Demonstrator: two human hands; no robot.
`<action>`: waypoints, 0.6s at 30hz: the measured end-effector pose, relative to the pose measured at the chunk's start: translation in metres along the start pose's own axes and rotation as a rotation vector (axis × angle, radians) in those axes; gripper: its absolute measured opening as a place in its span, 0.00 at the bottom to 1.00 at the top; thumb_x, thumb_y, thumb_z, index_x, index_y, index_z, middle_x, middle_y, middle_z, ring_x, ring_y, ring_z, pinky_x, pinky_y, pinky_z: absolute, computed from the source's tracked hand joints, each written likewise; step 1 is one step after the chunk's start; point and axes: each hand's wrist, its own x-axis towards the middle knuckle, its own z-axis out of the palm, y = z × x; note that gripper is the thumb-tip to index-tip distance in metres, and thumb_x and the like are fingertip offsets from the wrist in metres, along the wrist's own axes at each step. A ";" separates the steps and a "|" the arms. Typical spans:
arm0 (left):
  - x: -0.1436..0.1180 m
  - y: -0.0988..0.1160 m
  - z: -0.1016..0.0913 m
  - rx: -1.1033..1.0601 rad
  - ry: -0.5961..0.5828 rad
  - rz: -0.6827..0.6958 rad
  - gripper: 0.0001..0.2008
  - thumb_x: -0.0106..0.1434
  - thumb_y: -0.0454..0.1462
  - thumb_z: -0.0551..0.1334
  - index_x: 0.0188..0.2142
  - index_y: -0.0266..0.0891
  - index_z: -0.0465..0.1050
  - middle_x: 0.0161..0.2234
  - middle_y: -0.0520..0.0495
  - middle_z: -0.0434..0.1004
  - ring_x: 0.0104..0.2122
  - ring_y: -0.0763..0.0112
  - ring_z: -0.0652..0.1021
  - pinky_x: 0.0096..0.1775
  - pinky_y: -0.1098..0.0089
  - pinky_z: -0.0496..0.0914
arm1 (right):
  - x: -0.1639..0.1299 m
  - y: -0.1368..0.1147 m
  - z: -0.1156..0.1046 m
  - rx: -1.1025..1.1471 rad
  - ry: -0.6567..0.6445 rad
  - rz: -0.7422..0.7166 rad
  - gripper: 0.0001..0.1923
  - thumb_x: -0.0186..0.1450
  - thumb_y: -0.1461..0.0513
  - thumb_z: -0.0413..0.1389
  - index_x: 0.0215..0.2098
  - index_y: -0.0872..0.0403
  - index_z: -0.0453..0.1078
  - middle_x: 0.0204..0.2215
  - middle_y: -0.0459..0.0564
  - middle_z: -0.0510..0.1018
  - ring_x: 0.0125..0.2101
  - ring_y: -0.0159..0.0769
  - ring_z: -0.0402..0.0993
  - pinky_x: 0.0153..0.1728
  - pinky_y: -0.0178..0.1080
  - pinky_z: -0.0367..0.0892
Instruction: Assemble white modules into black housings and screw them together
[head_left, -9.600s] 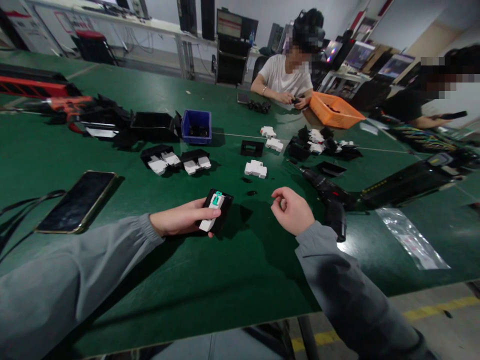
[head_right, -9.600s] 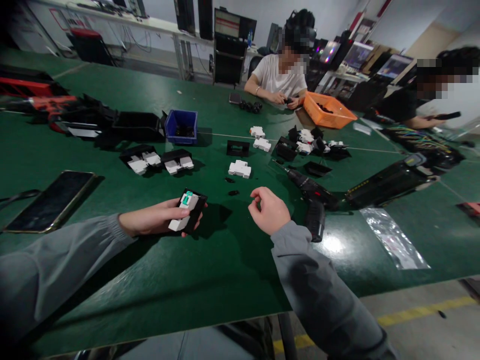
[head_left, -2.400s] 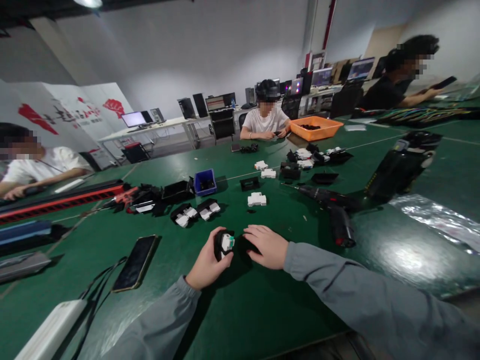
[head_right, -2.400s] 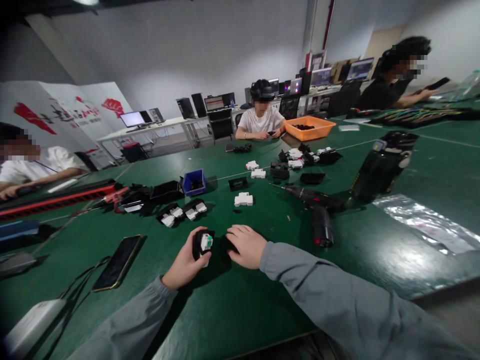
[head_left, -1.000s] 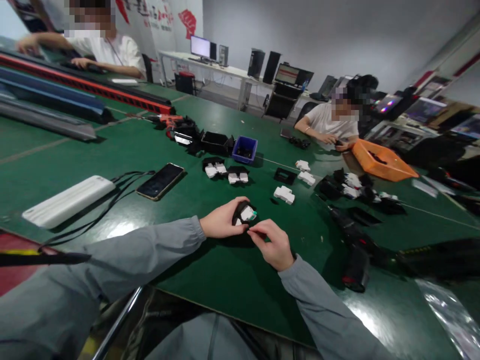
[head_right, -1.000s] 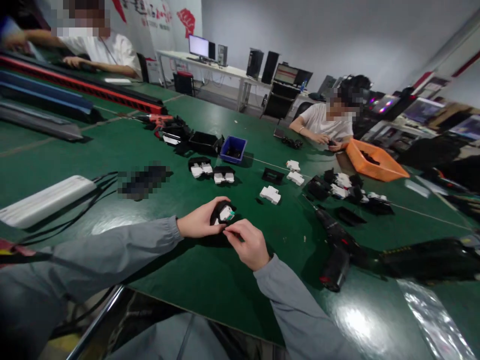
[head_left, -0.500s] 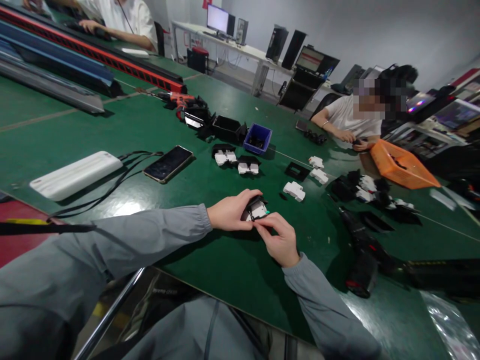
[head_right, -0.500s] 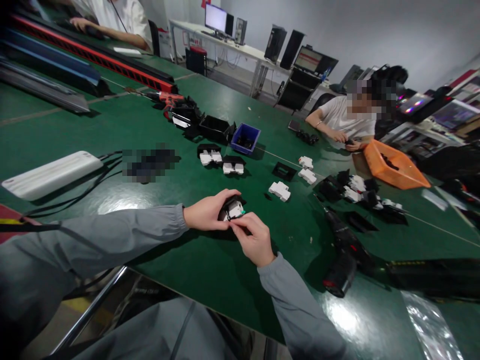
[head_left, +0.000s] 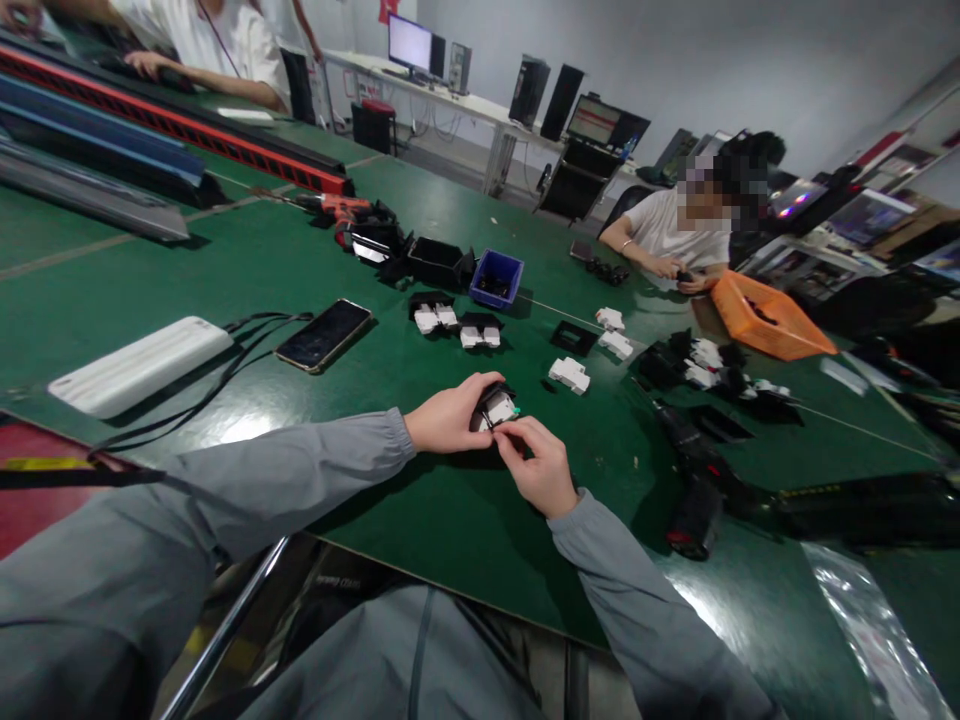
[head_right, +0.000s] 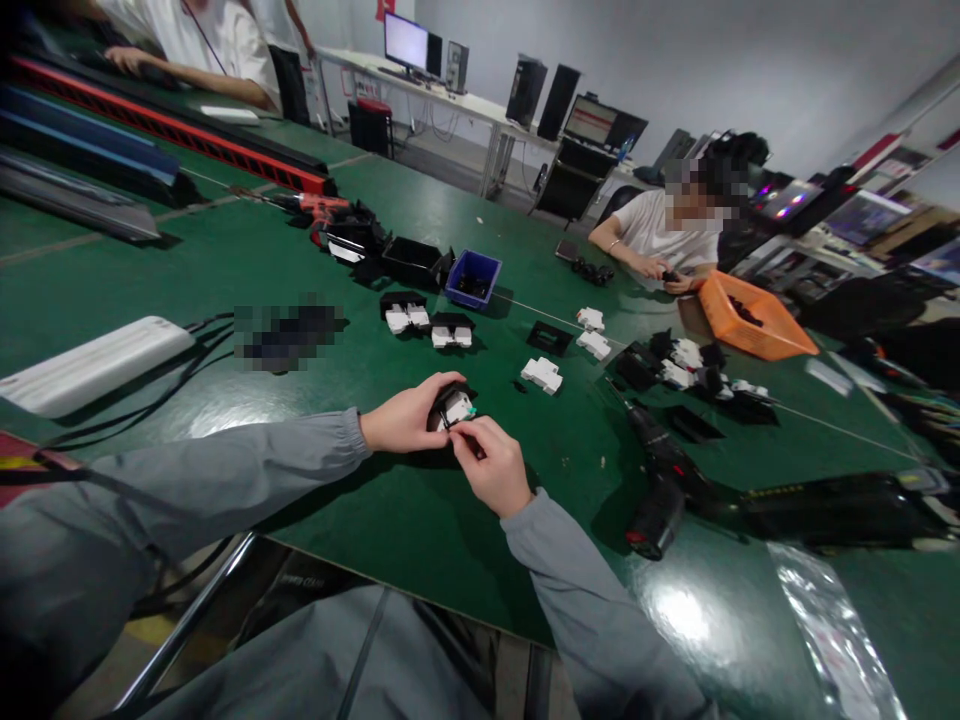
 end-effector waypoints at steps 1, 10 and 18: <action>0.000 0.001 0.000 0.002 0.006 -0.007 0.40 0.55 0.41 0.65 0.64 0.38 0.50 0.57 0.36 0.66 0.48 0.54 0.77 0.47 0.57 0.73 | 0.000 -0.001 0.000 -0.009 0.009 0.026 0.07 0.69 0.60 0.55 0.38 0.53 0.74 0.32 0.50 0.75 0.29 0.33 0.69 0.28 0.37 0.64; 0.004 -0.007 0.005 0.001 0.079 -0.007 0.36 0.58 0.43 0.63 0.63 0.36 0.53 0.58 0.34 0.67 0.52 0.53 0.75 0.53 0.55 0.71 | 0.008 0.006 0.015 0.071 -0.060 0.504 0.28 0.66 0.44 0.52 0.16 0.53 0.60 0.12 0.40 0.61 0.17 0.28 0.56 0.20 0.34 0.52; -0.004 0.001 -0.005 0.068 0.071 0.026 0.35 0.58 0.43 0.63 0.62 0.38 0.54 0.56 0.37 0.68 0.52 0.54 0.75 0.53 0.56 0.70 | -0.018 -0.017 -0.075 -0.823 0.115 0.354 0.25 0.69 0.49 0.48 0.22 0.53 0.69 0.24 0.51 0.77 0.26 0.34 0.69 0.27 0.36 0.55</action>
